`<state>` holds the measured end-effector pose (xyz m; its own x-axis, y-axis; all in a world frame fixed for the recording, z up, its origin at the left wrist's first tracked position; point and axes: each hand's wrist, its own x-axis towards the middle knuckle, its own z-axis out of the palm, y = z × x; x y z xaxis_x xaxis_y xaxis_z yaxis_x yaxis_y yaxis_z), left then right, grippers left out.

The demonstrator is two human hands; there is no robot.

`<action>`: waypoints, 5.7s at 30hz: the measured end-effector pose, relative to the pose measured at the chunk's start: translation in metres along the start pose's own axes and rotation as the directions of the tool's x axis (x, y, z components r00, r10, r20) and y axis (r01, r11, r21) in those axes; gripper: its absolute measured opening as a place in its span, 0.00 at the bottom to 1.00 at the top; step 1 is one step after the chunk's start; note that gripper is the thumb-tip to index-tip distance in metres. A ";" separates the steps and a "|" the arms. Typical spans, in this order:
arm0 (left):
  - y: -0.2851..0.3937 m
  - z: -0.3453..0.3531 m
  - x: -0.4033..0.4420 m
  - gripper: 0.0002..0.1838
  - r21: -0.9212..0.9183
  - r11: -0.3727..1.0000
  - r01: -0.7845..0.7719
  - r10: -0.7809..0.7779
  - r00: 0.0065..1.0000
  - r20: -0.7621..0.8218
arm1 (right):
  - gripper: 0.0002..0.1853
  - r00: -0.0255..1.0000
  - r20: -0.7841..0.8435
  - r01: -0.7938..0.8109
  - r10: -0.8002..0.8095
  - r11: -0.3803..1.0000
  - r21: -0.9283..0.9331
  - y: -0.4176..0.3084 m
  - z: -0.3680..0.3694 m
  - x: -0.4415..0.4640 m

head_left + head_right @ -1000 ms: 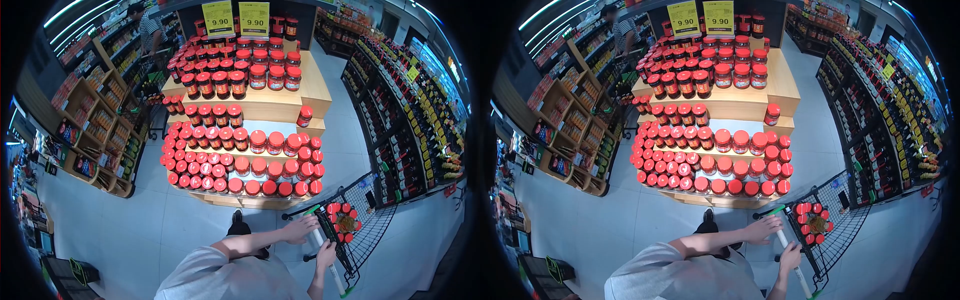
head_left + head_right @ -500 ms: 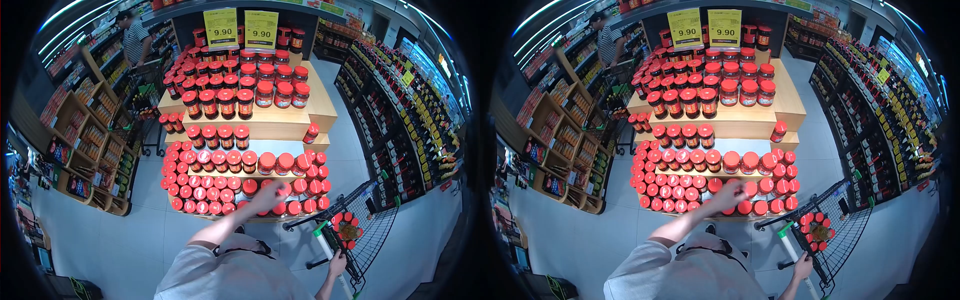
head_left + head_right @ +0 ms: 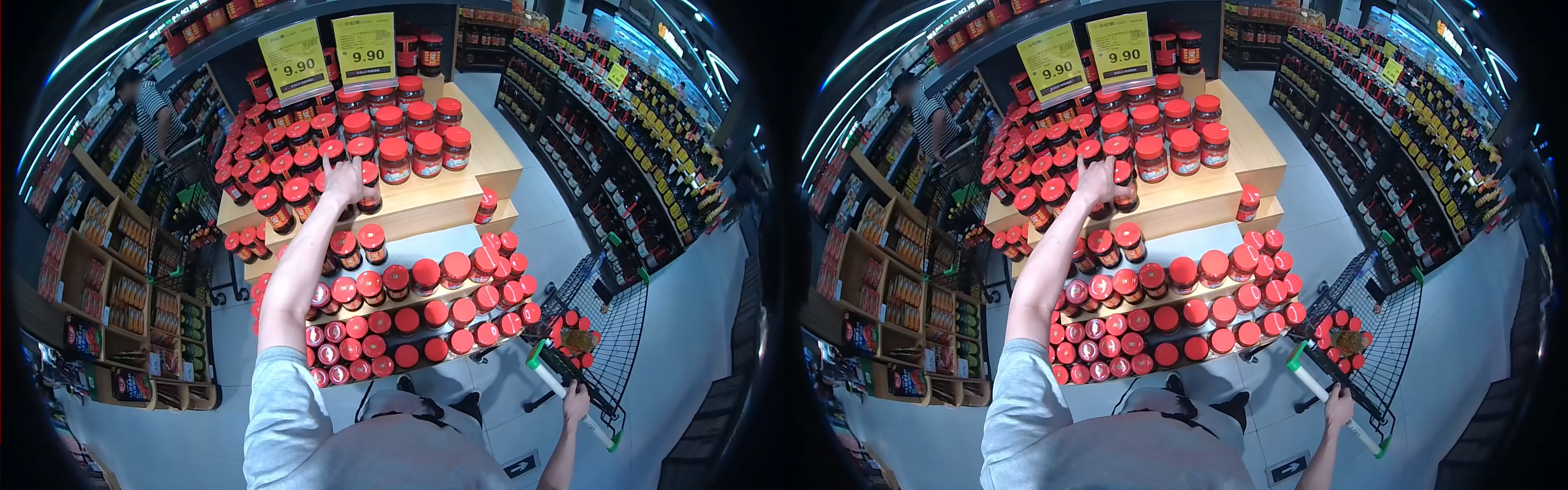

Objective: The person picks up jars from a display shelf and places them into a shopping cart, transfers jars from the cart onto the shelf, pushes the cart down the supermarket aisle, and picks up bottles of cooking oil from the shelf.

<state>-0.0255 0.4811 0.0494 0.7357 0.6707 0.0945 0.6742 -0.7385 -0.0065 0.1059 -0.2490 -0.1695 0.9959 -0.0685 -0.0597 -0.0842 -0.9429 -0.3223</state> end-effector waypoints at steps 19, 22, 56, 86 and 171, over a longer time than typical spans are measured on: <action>0.103 -0.095 -0.139 0.27 -0.893 0.449 -0.019 0.216 0.972 0.088 | 0.22 0.778 0.020 0.194 -0.628 0.271 0.943 -0.208 -0.028 -0.081; 0.141 -0.103 -0.167 0.26 -0.887 0.461 -0.013 0.334 0.929 0.160 | 0.28 0.519 0.061 -0.197 -0.853 -0.050 0.979 -0.280 -0.072 -0.102; 0.242 -0.007 -0.278 0.24 -0.893 -0.448 -0.045 0.105 0.989 -0.103 | 0.33 0.210 0.277 -0.645 -0.938 0.079 0.760 -0.267 -0.104 -0.084; 0.254 -0.002 -0.280 0.41 -0.836 -0.544 0.075 0.224 0.973 -0.059 | 0.49 0.416 -0.554 0.764 -0.721 -0.054 0.643 -0.263 -0.090 -0.101; 0.562 0.179 -0.317 0.10 -0.514 0.829 -0.221 0.367 0.908 0.201 | 0.35 0.880 0.018 0.387 -0.474 0.740 0.550 0.030 0.192 0.367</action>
<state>0.1316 -0.1345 -0.1625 0.9286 0.3520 -0.1172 0.3628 -0.7956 0.4852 0.4626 -0.2393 -0.3827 0.9160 0.3925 0.0828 0.3043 -0.5455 -0.7809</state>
